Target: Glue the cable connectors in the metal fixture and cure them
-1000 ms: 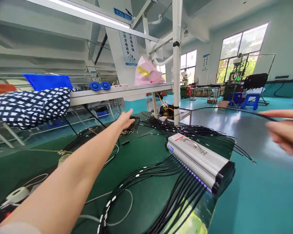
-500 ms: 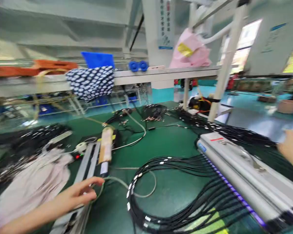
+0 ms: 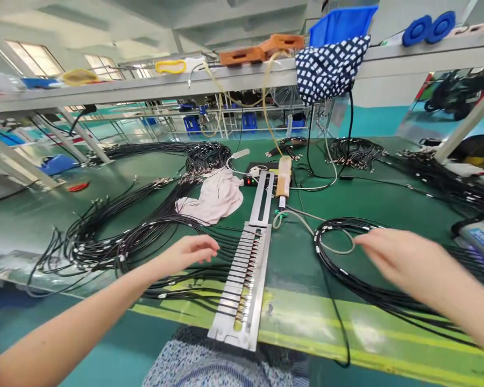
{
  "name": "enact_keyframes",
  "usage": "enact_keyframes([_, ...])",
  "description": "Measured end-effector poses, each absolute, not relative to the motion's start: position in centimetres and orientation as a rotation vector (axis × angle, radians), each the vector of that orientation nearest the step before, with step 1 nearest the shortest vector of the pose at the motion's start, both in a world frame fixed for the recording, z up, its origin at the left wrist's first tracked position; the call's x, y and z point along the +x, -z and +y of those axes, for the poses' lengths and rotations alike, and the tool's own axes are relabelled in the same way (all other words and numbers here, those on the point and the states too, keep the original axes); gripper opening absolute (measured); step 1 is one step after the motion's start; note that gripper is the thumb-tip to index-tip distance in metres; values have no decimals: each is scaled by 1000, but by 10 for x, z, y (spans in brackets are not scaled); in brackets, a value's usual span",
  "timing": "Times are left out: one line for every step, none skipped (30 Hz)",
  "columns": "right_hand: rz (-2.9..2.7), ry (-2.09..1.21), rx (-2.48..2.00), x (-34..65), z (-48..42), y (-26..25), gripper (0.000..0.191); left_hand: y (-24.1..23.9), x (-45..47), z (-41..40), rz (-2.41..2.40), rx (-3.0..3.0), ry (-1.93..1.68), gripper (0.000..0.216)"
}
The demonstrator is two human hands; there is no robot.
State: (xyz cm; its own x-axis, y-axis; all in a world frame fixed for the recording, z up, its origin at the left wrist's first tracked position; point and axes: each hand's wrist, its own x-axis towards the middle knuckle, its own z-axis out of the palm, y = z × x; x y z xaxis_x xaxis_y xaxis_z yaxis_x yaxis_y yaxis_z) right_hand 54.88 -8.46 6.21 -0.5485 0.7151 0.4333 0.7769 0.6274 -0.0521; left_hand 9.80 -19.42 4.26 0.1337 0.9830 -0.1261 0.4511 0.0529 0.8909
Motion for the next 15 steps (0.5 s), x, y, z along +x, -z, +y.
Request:
enact_keyframes([-2618, 115, -1071, 517, -94, -53, 17, -35, 95, -201, 1434, 1618, -714, 17])
enact_keyframes([-2718, 47, -1034, 486, -103, -44, 20, -29, 93, -208, 1417, 1712, -667, 16])
enact_keyframes([-2774, -37, -1028, 456, -112, -35, 23, -23, 90, -212, 1400, 1811, -635, 16])
enact_keyframes([-2781, -137, -1032, 430, -120, -25, 25, -18, 87, -214, 1383, 1914, -621, 17])
enact_keyframes([-2755, -221, -1053, 407, -127, -16, 25, -13, 84, -212, 1368, 2014, -626, 18])
enact_keyframes([-2731, -253, -1077, 388, -132, -7, 25, -10, 80, -208, 1364, 2111, -641, 20])
enact_keyframes([-2691, -275, -1111, 372, -136, 2, 26, -8, 77, -201, 1380, 2209, -631, 23])
enact_keyframes([-2641, -279, -1154, 360, -139, 11, 27, -7, 74, -190, 1409, 2298, -591, 29])
enact_keyframes([-2586, -273, -1200, 351, -141, 19, 29, -5, 70, -177, 1442, 2367, -523, 37])
enact_keyframes([-2524, -270, -1248, 344, -142, 27, 31, -5, 67, -162, 1470, 2410, -410, 48])
enact_keyframes([-2460, -267, -1295, 338, -142, 34, 33, -4, 65, -146, 1470, 2422, -315, 59])
enact_keyframes([-2399, -264, -1337, 333, -143, 41, 35, -3, 62, -131, 1453, 2419, -230, 70])
enact_keyframes([-2345, -263, -1371, 329, -143, 47, 37, -2, 61, -117, 1423, 2409, -154, 79])
enact_keyframes([-2298, -263, -1397, 326, -142, 52, 38, 0, 60, -105, 1381, 2397, -92, 86])
enact_keyframes([-2257, -265, -1416, 323, -142, 57, 39, 1, 60, -95, 1335, 2390, -25, 89])
